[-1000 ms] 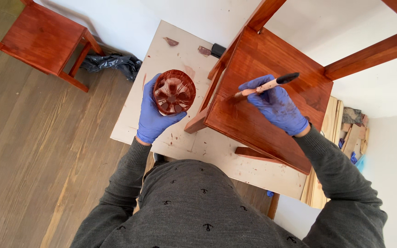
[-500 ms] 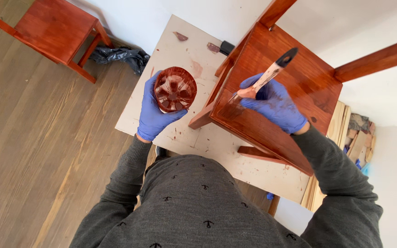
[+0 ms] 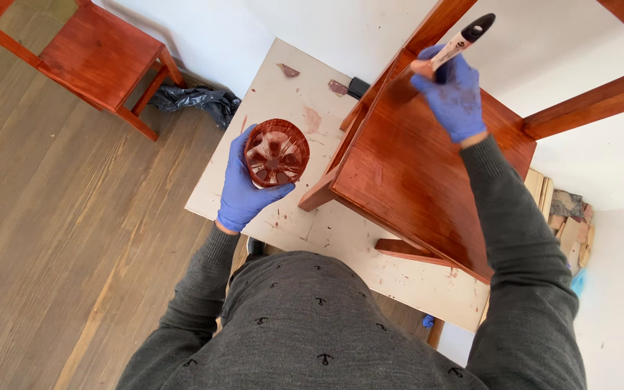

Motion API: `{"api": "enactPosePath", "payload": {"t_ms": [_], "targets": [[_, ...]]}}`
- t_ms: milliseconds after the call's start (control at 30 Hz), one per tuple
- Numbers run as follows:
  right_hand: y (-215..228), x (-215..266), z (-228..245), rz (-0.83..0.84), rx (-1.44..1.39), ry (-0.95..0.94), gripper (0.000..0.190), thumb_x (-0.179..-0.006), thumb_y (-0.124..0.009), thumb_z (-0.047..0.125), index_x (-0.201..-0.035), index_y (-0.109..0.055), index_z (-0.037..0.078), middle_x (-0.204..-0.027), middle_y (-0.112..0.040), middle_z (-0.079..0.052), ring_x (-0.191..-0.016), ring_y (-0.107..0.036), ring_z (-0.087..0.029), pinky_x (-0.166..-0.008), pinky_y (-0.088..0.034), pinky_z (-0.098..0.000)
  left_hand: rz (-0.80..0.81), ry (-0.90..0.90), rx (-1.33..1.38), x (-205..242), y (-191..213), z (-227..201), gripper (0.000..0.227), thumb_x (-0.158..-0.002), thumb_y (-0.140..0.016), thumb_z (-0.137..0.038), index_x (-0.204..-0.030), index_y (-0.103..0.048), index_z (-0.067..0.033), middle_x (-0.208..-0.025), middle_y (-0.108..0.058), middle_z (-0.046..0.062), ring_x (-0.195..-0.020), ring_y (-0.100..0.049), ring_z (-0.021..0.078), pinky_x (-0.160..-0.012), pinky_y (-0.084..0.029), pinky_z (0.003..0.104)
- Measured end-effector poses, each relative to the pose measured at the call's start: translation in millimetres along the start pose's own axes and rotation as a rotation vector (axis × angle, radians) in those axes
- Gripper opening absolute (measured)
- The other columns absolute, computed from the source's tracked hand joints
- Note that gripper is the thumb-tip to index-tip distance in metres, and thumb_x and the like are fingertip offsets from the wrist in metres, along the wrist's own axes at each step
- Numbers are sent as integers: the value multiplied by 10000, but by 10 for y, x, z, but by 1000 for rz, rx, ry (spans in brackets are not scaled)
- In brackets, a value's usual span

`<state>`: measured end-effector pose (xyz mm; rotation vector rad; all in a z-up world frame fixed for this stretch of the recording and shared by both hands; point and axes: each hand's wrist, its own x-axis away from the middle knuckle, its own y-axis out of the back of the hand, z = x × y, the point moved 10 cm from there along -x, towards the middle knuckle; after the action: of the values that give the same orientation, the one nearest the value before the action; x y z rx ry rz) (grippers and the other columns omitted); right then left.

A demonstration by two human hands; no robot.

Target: The person stains a wooden chair by applying liquid from a small container with a brush, covering the legs and seat.

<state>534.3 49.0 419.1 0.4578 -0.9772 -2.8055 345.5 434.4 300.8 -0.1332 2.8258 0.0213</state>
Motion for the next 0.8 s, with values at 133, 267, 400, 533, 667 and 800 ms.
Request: {"api": "enactPosePath", "payload": {"t_ms": [133, 267, 400, 533, 667, 800], "targets": [[-385, 645, 658, 200, -178, -132, 332, -1179, -845, 244, -1429, -649, 145, -1409, -728, -100, -1252, -781, -255, -1142, -741, -455, -21, 18, -5, 25, 62, 165, 1171, -826, -1126, -251, -1793, -485, -93, -1788, -586, 176, -1675, -614, 377, -1452, -530, 541], [-754, 1090, 648, 167, -328, -211, 514, -934, -1088, 76, -1390, -853, 35, -1284, -880, -165, -1244, -841, -261, -1193, -666, -450, -50, 57, 146, 57, 86, 386, 1358, -679, -1267, -246, -1814, -529, -141, -1789, -636, 184, -1674, -615, 366, -1452, -445, 624], [-772, 889, 336, 172, -218, -97, 508, -980, -1104, 153, -1417, -870, 40, -1277, -894, -225, -1228, -882, -331, -1122, -687, -499, -20, 47, 150, 24, -1, 350, 1380, -669, -1277, -244, -1821, -524, -141, -1785, -639, 177, -1673, -618, 358, -1458, -445, 610], [-407, 491, -21, 69, -25, -12, 493, -1006, -1067, 84, -1433, -828, 28, -1303, -883, -242, -1251, -871, -460, -1125, -688, -554, -6, 38, 149, 14, -41, 321, 1352, -697, -1271, -228, -1821, -524, -150, -1781, -638, 169, -1671, -619, 344, -1459, -451, 604], [4, 451, 28, -78, -91, 54, 428, -1082, -1041, 5, -1443, -817, 57, -1287, -855, -209, -1271, -853, -336, -1133, -669, -477, 1, 45, 143, 31, -34, 368, 1364, -690, -1266, -233, -1826, -515, -151, -1784, -636, 160, -1671, -616, 334, -1460, -455, 600], [-191, 1000, 446, 109, -383, -213, 670, -824, -1073, 11, -1433, -797, 48, -1332, -820, -100, -1278, -809, -248, -1193, -694, -450, -7, 69, 127, 6, 26, 366, 1358, -690, -1253, -224, -1817, -504, -106, -1773, -633, 223, -1651, -621, 403, -1451, -455, 651]]}}
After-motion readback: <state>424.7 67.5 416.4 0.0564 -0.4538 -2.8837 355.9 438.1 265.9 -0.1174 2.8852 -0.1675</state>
